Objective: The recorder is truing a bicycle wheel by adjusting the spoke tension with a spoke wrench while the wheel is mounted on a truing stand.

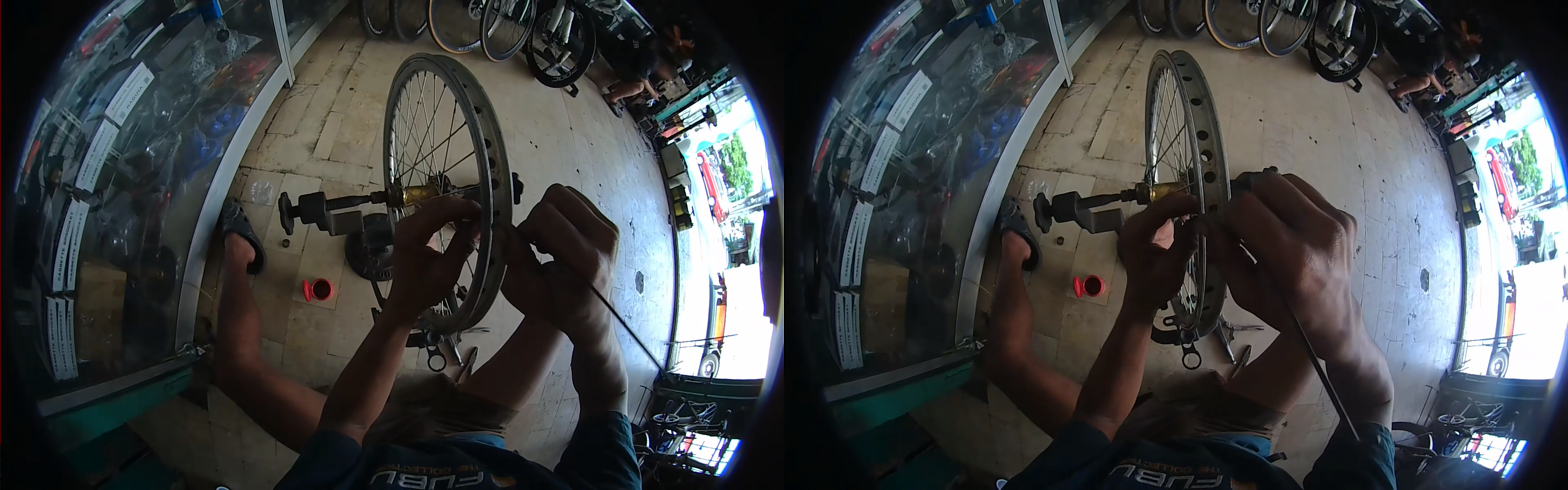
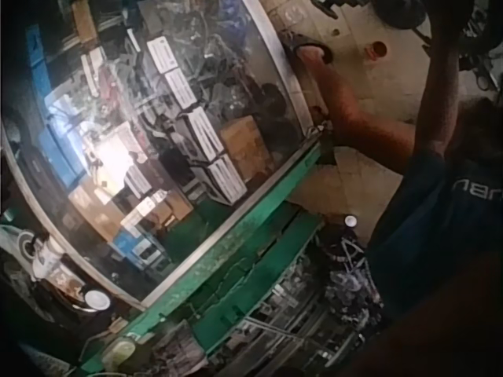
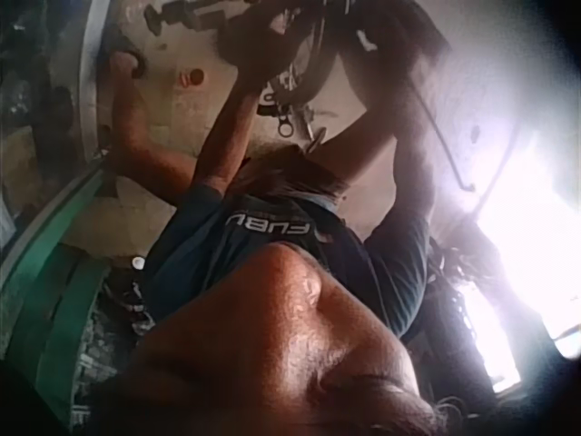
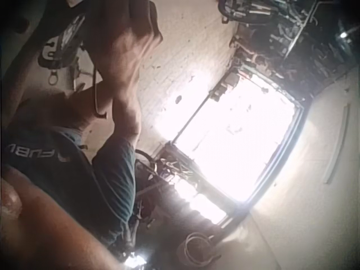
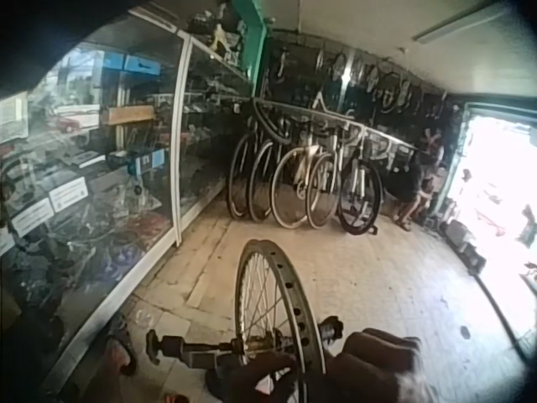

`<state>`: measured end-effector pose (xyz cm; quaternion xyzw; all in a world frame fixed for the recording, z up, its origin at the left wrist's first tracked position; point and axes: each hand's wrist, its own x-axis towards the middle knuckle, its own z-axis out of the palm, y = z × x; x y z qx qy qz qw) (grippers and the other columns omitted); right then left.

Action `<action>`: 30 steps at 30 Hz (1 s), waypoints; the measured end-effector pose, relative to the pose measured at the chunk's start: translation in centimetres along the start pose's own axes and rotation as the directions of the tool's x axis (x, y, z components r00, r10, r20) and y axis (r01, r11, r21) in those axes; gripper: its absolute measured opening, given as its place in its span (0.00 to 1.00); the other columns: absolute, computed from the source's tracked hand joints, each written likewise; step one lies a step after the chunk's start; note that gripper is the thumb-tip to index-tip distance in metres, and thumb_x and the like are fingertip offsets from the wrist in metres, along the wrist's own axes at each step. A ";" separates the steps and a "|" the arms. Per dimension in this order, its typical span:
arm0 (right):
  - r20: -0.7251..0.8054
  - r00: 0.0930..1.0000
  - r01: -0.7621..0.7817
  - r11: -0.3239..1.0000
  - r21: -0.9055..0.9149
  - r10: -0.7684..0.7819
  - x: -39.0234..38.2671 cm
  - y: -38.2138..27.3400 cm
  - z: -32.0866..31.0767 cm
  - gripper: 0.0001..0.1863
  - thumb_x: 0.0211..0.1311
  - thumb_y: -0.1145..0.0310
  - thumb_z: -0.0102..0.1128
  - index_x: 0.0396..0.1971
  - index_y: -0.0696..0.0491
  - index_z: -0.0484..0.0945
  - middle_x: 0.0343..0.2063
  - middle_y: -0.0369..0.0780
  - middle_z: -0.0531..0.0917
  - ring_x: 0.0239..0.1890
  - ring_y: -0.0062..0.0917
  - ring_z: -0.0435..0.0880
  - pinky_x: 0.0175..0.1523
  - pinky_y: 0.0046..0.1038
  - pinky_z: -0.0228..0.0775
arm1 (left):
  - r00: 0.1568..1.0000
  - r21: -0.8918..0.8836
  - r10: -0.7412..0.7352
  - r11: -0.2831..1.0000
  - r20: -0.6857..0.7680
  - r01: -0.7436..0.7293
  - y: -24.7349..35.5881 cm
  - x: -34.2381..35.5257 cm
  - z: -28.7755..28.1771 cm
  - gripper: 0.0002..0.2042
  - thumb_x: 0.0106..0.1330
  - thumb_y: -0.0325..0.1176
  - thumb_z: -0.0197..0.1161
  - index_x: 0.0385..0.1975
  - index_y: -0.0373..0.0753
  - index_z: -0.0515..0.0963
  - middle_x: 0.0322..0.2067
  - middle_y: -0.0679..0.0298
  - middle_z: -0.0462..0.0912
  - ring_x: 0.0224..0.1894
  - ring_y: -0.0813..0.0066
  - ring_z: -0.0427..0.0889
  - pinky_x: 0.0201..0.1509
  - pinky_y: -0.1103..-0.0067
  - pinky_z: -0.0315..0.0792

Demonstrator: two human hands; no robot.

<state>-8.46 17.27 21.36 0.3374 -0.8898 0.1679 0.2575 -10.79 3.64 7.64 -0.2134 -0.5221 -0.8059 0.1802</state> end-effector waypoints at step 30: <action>-0.104 0.987 -0.092 0.964 0.250 0.122 1.5 -1.6 -0.6 0.06 0.54 0.83 0.67 0.21 0.58 0.81 0.21 0.35 0.76 0.18 0.16 0.69 0.20 0.20 0.57 | 0.997 0.018 -0.037 0.999 -0.065 0.038 -1.6 -0.5 1.3 0.11 0.71 0.30 0.61 0.49 0.37 0.81 0.40 0.61 0.85 0.41 0.70 0.82 0.48 0.72 0.74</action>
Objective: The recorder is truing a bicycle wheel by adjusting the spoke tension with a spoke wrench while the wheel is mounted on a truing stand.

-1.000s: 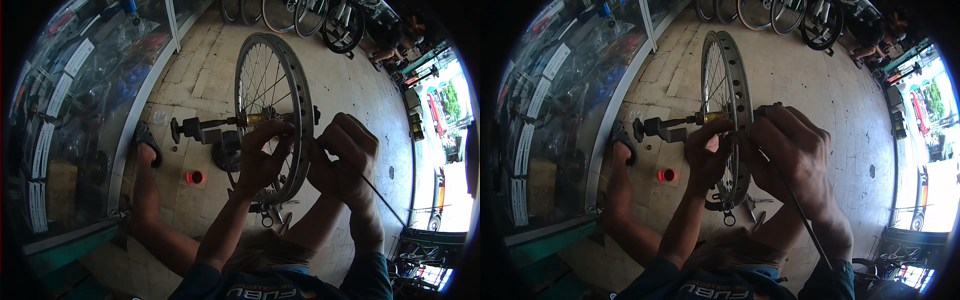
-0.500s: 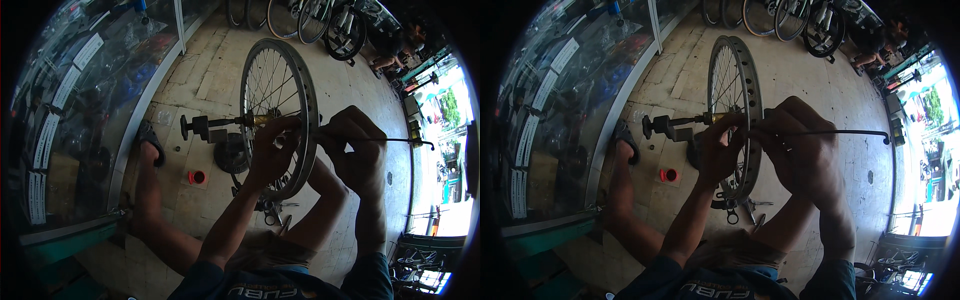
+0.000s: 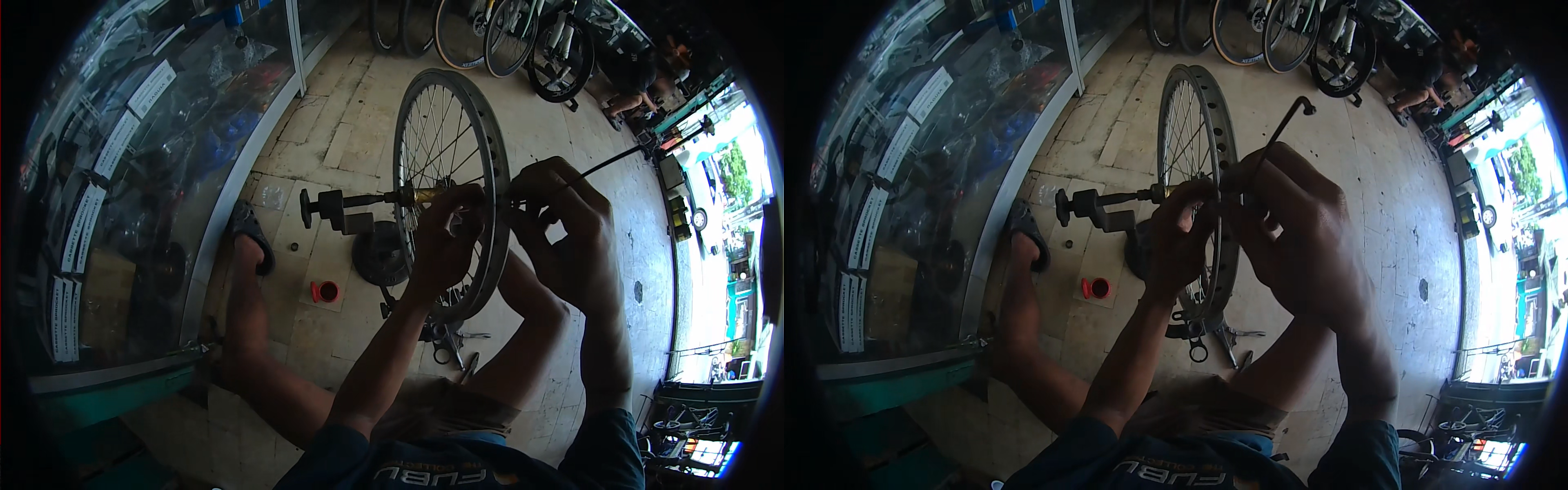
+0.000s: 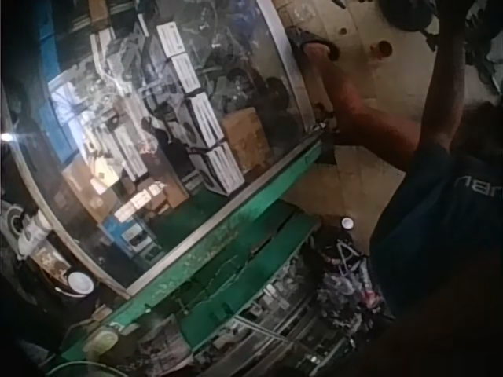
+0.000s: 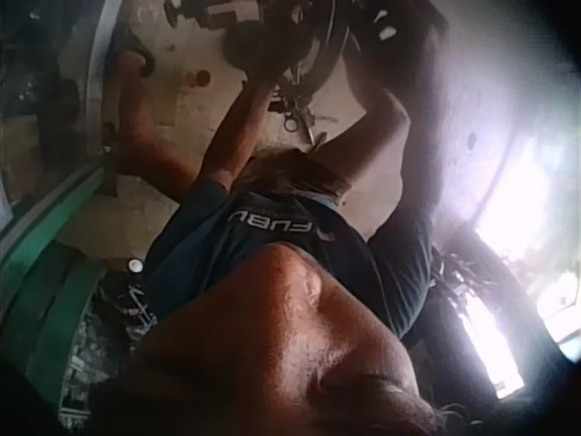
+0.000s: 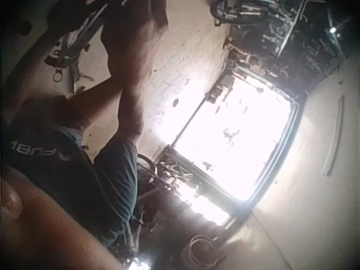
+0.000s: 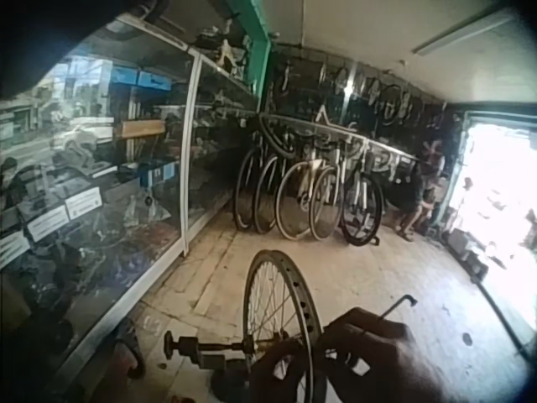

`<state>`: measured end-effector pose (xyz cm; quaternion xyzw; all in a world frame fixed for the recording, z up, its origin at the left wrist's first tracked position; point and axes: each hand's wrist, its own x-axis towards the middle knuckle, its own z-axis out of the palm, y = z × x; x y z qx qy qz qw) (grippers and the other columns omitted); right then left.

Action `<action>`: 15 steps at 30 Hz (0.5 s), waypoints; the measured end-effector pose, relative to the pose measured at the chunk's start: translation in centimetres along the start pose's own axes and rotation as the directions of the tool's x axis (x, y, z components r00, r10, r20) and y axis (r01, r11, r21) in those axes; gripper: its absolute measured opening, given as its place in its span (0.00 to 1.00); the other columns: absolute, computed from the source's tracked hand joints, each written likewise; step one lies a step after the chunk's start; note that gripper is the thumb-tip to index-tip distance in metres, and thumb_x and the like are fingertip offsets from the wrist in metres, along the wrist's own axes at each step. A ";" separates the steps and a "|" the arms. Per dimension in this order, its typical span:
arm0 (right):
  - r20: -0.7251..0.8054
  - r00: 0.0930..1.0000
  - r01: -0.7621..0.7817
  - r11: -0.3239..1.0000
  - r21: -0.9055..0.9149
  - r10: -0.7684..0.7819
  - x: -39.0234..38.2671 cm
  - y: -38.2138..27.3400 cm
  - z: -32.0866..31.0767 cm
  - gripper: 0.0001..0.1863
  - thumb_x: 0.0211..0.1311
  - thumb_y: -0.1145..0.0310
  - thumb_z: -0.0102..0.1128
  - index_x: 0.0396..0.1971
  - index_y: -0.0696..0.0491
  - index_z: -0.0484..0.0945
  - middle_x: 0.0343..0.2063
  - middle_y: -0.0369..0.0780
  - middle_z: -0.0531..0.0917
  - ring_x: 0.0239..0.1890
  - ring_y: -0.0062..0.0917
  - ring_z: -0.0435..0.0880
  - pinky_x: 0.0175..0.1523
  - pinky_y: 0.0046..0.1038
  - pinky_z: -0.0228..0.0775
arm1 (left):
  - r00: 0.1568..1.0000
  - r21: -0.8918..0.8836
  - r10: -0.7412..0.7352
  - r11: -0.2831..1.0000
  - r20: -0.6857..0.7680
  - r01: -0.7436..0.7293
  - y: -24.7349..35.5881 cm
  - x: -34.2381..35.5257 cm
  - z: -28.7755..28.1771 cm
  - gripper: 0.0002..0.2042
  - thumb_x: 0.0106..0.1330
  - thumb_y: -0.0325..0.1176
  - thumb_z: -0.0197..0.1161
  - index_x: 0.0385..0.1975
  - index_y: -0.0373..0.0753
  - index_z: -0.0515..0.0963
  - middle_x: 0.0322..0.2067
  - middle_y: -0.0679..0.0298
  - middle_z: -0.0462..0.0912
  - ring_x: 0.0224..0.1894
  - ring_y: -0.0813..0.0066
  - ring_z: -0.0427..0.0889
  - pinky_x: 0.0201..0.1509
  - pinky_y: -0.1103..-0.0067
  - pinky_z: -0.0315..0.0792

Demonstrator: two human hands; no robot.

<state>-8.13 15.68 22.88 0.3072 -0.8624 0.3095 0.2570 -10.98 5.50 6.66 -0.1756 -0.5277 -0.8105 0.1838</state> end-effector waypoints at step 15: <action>0.120 0.984 -0.102 0.970 -0.220 0.130 -1.0 2.2 0.3 0.07 0.53 0.82 0.70 0.22 0.58 0.79 0.25 0.35 0.78 0.21 0.17 0.72 0.25 0.19 0.63 | 0.995 -0.060 -0.024 0.998 0.092 0.030 -0.3 0.3 -0.2 0.13 0.74 0.35 0.58 0.52 0.37 0.79 0.39 0.60 0.82 0.41 0.71 0.79 0.44 0.72 0.72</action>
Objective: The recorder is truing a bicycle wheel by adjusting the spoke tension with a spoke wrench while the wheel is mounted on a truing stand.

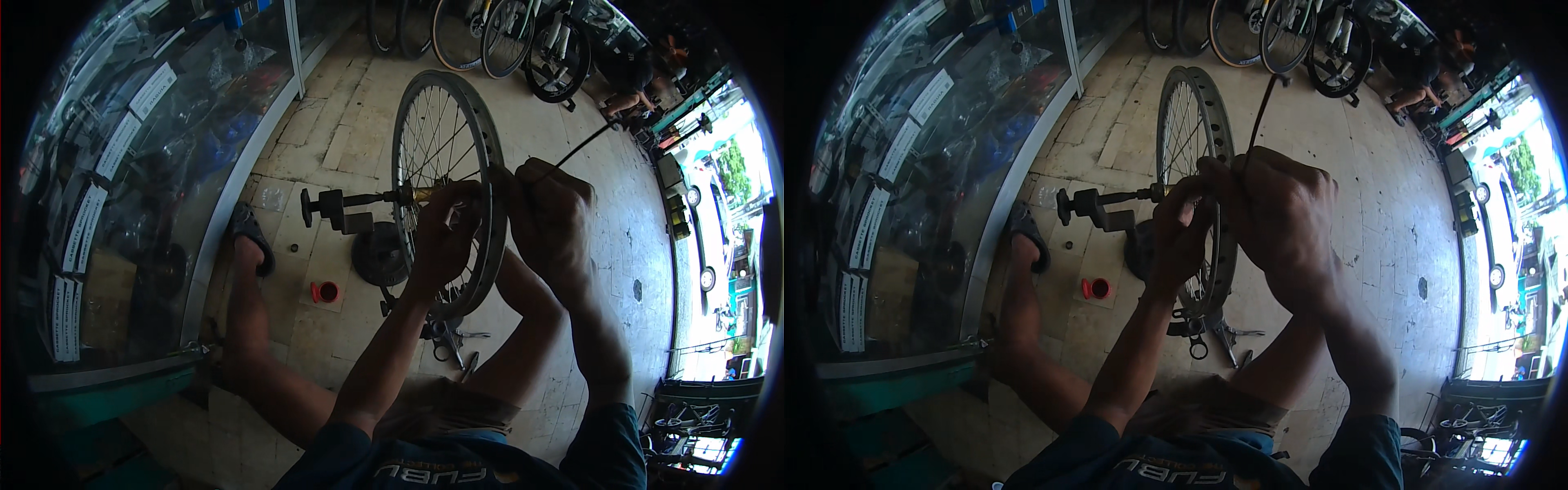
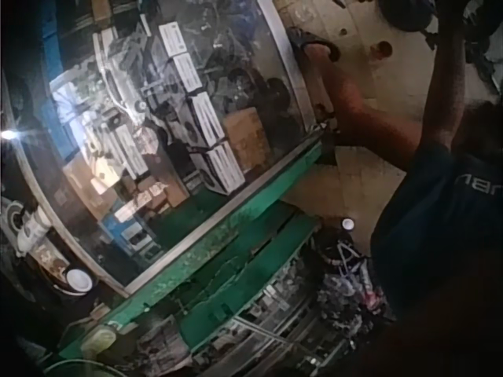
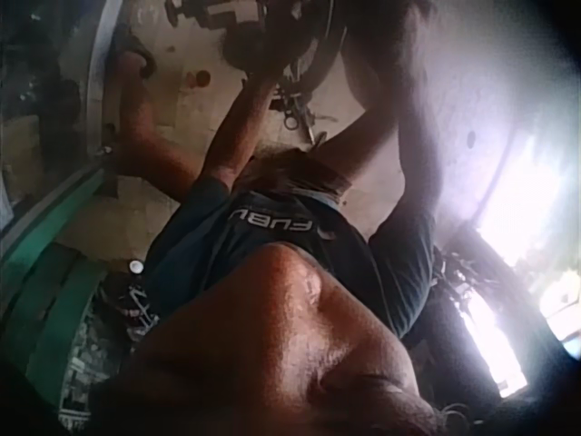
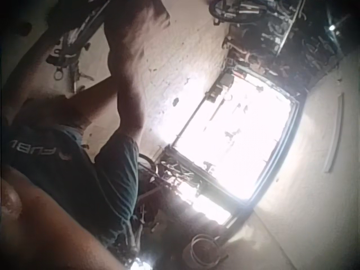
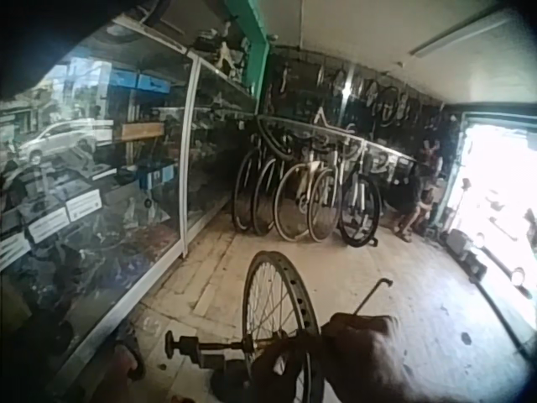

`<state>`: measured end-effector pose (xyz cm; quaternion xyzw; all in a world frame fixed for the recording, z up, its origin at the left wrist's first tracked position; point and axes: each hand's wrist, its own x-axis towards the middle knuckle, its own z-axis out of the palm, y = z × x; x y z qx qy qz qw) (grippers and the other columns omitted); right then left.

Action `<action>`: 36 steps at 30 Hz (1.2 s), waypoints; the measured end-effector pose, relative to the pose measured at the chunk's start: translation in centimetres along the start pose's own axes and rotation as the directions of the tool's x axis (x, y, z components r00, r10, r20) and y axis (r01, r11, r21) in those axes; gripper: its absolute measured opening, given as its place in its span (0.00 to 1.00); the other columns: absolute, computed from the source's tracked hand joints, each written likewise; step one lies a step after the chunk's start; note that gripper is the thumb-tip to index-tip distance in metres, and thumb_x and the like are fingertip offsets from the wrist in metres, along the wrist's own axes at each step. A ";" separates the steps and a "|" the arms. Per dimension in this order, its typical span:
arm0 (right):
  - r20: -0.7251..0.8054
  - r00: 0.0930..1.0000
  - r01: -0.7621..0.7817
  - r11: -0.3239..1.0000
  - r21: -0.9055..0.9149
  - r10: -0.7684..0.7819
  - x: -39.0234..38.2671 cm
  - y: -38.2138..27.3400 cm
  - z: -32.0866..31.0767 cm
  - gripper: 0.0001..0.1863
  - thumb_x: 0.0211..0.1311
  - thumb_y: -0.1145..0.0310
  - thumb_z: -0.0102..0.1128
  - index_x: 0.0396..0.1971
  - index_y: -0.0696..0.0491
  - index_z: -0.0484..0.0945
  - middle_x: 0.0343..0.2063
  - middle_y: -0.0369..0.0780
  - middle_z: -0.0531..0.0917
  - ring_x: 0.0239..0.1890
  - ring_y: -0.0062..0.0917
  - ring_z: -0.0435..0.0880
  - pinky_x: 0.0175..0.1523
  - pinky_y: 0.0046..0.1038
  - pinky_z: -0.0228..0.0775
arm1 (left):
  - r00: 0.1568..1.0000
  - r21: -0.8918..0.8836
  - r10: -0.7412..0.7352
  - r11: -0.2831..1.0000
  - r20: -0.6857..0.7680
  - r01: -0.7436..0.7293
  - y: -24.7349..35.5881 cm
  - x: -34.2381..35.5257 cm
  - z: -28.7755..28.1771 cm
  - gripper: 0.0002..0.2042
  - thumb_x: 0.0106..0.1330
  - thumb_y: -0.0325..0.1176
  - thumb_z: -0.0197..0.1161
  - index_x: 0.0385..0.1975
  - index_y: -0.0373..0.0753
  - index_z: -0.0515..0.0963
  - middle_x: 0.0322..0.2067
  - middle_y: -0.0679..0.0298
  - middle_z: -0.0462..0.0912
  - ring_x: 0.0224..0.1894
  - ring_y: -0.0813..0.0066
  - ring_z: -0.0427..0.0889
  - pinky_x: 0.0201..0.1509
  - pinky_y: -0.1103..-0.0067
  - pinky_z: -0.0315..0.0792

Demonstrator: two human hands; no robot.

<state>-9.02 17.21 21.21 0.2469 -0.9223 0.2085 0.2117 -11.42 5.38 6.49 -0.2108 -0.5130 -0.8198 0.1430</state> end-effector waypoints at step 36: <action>-0.228 0.968 0.088 0.993 -0.082 -0.105 -1.2 -0.5 0.7 0.06 0.58 0.80 0.66 0.24 0.56 0.80 0.23 0.34 0.76 0.16 0.18 0.67 0.23 0.25 0.62 | 0.981 -0.022 -0.168 0.985 0.095 0.171 0.9 -0.3 -0.3 0.10 0.73 0.31 0.57 0.47 0.33 0.79 0.38 0.61 0.83 0.38 0.72 0.81 0.48 0.74 0.74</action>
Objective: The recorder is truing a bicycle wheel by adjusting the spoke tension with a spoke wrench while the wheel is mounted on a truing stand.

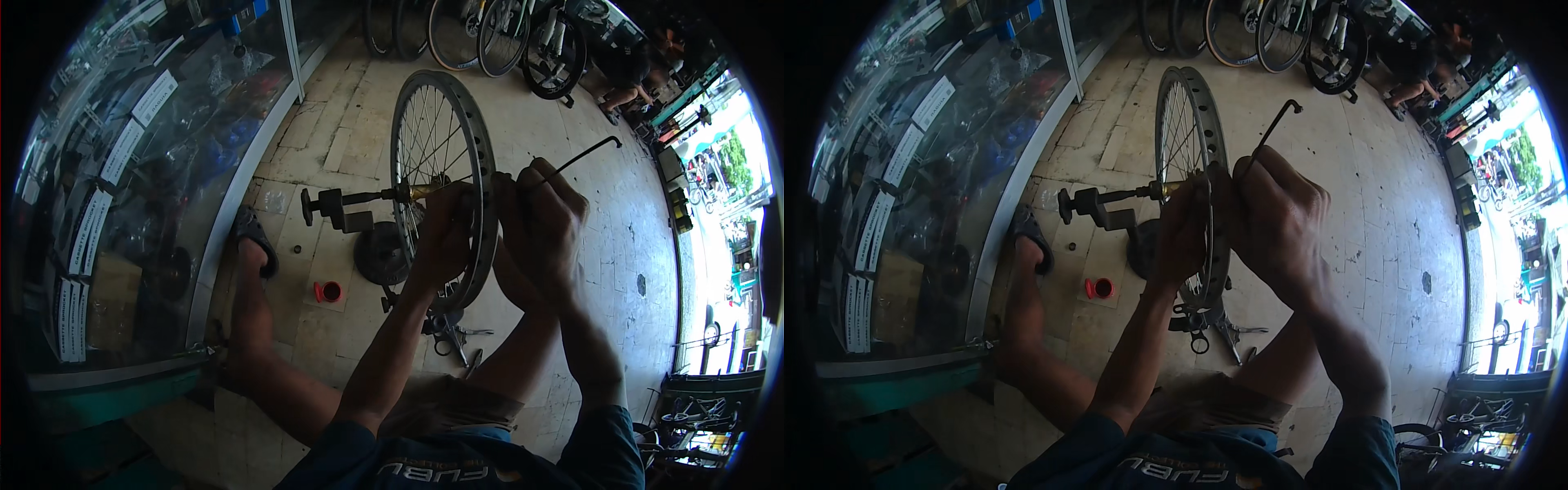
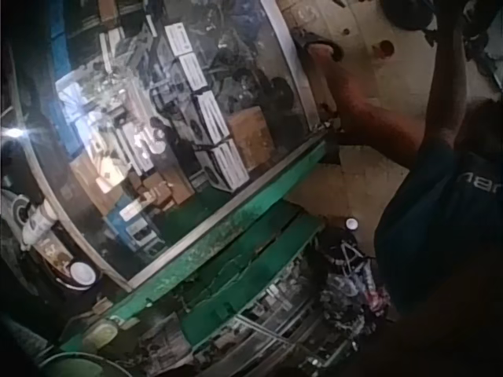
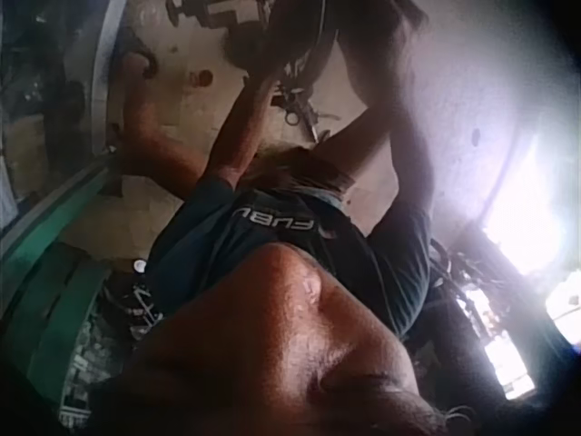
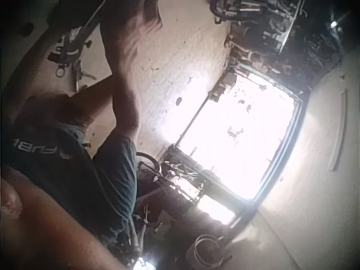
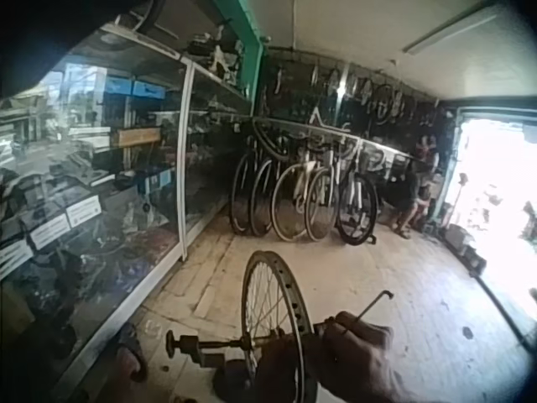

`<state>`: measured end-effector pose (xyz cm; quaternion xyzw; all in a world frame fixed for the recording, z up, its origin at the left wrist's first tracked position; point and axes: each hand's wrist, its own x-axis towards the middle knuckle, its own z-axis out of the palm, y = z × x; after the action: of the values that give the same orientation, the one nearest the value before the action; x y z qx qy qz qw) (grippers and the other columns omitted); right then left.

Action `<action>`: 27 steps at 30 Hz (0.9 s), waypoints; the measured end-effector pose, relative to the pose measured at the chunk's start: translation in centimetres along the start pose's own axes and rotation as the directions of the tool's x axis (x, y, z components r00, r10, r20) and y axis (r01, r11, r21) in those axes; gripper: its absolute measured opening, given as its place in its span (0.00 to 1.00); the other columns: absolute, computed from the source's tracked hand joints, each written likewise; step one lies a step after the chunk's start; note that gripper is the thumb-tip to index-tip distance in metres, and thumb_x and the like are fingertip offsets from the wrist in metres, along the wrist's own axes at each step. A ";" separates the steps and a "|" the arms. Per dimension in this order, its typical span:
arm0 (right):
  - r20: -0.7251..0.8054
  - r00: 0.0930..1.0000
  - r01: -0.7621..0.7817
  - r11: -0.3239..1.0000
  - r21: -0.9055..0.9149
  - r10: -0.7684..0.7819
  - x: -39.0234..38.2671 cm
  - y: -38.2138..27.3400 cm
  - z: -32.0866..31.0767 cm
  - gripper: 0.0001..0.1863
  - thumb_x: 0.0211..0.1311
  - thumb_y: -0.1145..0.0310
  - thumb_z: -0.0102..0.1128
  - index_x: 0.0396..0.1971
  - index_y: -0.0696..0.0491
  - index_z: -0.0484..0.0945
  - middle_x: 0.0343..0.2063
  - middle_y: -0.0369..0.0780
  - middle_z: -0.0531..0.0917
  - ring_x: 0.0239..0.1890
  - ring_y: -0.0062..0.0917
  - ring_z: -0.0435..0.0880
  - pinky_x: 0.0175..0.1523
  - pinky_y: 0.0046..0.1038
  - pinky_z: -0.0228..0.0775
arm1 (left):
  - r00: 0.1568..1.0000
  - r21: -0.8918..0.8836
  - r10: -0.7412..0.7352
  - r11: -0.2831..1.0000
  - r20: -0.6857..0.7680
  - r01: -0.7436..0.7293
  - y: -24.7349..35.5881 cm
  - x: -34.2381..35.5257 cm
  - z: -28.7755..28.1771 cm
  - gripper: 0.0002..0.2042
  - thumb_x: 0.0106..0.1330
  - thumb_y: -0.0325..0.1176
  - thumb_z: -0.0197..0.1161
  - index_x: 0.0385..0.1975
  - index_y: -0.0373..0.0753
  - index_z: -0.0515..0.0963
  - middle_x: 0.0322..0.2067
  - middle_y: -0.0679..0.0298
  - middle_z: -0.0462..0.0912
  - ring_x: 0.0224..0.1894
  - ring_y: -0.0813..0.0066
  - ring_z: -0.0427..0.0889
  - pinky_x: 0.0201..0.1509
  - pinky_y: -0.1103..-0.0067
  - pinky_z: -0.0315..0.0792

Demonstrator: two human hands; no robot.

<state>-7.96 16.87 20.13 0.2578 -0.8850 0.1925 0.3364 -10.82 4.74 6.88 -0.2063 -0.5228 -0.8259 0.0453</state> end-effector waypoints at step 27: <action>0.934 0.097 -0.623 -0.711 0.325 0.343 -14.2 -8.4 -0.7 0.12 0.78 0.65 0.53 0.42 0.59 0.77 0.28 0.37 0.78 0.24 0.19 0.78 0.29 0.20 0.72 | 0.951 0.285 -0.287 0.908 -0.115 0.308 0.1 -10.3 -2.1 0.11 0.61 0.21 0.62 0.42 0.40 0.81 0.43 0.67 0.82 0.41 0.78 0.75 0.46 0.79 0.69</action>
<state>6.45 15.21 12.16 -0.2550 -0.4057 0.8359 -0.2677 -2.03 1.40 2.17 -0.0857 -0.6653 -0.7409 -0.0320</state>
